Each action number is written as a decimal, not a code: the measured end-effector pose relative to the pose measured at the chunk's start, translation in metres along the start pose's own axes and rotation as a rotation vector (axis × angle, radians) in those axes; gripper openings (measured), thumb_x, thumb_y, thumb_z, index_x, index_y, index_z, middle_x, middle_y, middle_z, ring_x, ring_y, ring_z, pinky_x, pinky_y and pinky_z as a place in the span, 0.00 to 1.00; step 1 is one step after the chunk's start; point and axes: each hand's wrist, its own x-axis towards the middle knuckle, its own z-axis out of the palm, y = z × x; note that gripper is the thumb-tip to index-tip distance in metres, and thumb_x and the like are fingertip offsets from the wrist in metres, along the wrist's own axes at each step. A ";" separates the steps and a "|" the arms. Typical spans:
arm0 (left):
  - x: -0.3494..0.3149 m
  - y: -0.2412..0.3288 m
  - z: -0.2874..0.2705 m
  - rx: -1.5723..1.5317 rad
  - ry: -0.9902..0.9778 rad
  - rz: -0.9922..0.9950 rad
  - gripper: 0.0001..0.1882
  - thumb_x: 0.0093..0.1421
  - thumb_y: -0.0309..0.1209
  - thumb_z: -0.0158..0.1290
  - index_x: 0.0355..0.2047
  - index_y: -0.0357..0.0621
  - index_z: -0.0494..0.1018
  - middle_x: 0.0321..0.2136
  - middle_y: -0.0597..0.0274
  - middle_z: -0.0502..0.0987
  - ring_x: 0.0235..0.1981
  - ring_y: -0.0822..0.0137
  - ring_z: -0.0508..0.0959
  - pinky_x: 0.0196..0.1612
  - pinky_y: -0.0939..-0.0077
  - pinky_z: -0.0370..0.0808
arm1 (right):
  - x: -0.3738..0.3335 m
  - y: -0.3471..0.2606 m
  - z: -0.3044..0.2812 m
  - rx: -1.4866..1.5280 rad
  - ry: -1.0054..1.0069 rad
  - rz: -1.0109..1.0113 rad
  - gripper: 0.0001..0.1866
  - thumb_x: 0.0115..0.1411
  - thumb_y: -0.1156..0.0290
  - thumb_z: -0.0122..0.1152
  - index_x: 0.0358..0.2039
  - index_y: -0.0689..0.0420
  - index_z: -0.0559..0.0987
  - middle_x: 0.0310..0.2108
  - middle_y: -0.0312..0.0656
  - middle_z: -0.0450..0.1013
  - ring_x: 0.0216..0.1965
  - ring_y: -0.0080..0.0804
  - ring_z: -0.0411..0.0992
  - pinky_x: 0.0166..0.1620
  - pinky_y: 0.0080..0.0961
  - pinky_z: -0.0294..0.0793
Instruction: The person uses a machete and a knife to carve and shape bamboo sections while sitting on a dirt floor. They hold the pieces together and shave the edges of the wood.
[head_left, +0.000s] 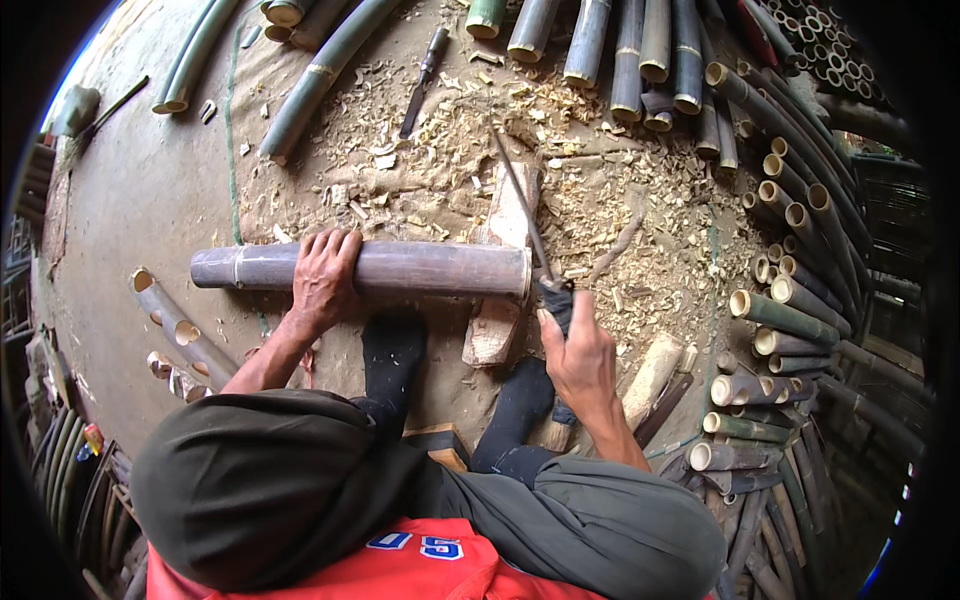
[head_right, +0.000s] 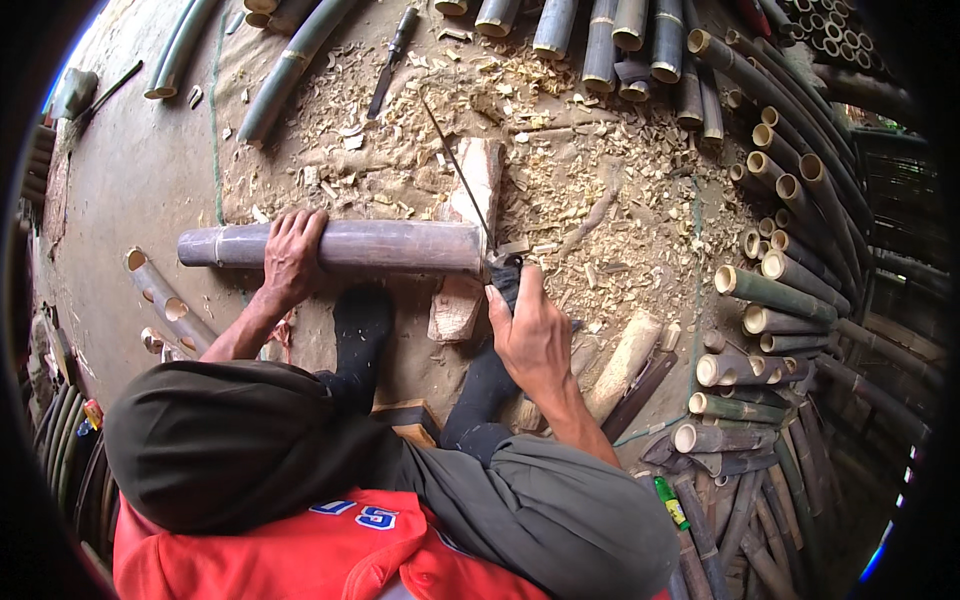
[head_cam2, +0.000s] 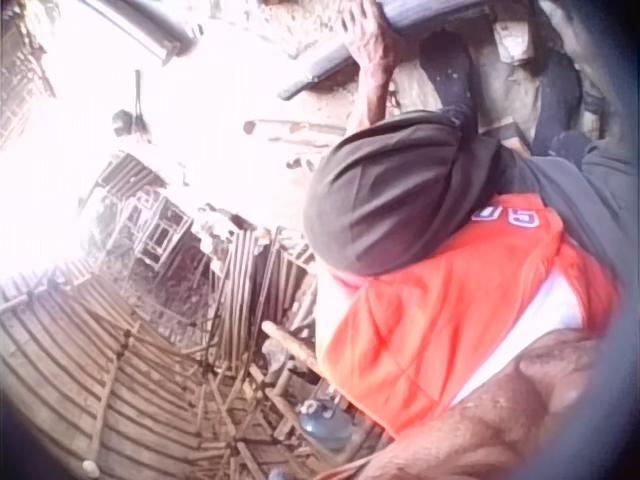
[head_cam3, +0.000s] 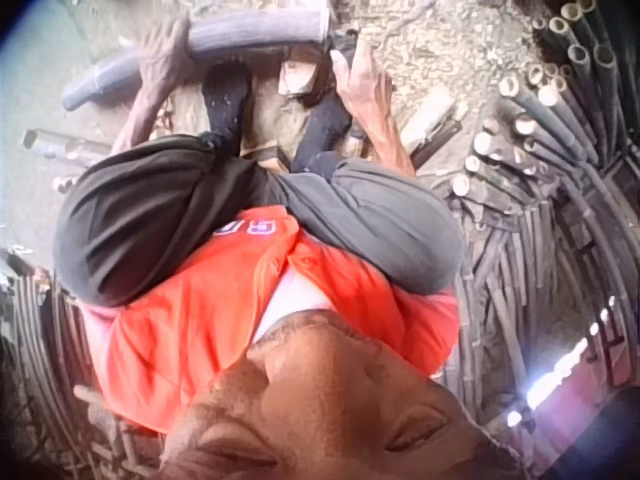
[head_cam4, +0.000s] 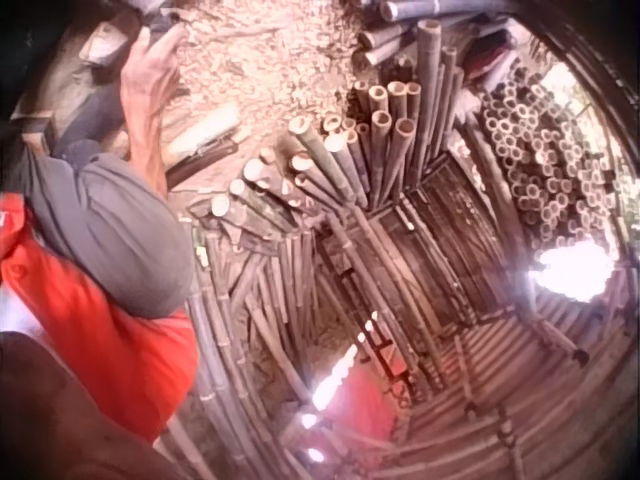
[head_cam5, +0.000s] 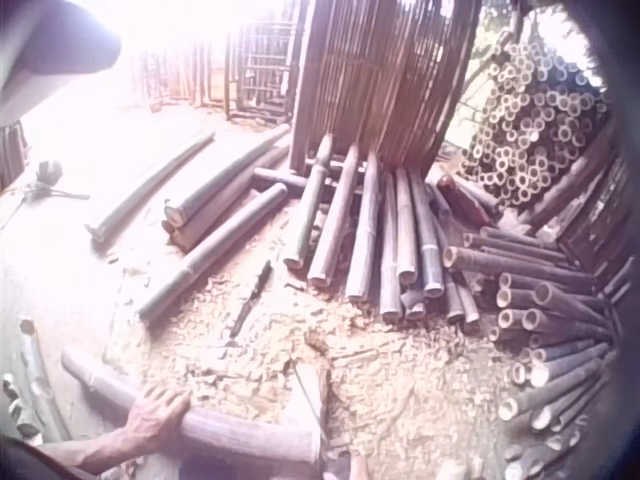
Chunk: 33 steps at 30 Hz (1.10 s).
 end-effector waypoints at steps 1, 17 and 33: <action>-0.002 0.002 0.000 0.002 0.028 0.004 0.42 0.40 0.48 0.73 0.52 0.38 0.72 0.49 0.46 0.77 0.56 0.44 0.76 0.62 0.48 0.68 | -0.003 -0.010 -0.005 0.053 0.046 -0.047 0.16 0.70 0.66 0.61 0.48 0.64 0.69 0.24 0.56 0.78 0.24 0.52 0.81 0.27 0.45 0.80; -0.019 0.004 0.018 0.111 0.178 -0.019 0.48 0.42 0.56 0.72 0.57 0.38 0.72 0.54 0.48 0.76 0.58 0.46 0.75 0.65 0.48 0.65 | -0.002 0.005 0.010 0.167 0.252 -0.279 0.16 0.72 0.66 0.59 0.53 0.62 0.71 0.23 0.46 0.77 0.23 0.39 0.79 0.26 0.38 0.78; 0.039 -0.012 -0.031 -0.135 -0.599 -0.070 0.38 0.32 0.46 0.75 0.43 0.42 0.75 0.40 0.48 0.80 0.49 0.46 0.79 0.59 0.51 0.69 | 0.001 0.027 0.030 -0.197 -0.028 0.063 0.15 0.71 0.66 0.60 0.46 0.62 0.67 0.21 0.54 0.76 0.22 0.52 0.80 0.26 0.47 0.78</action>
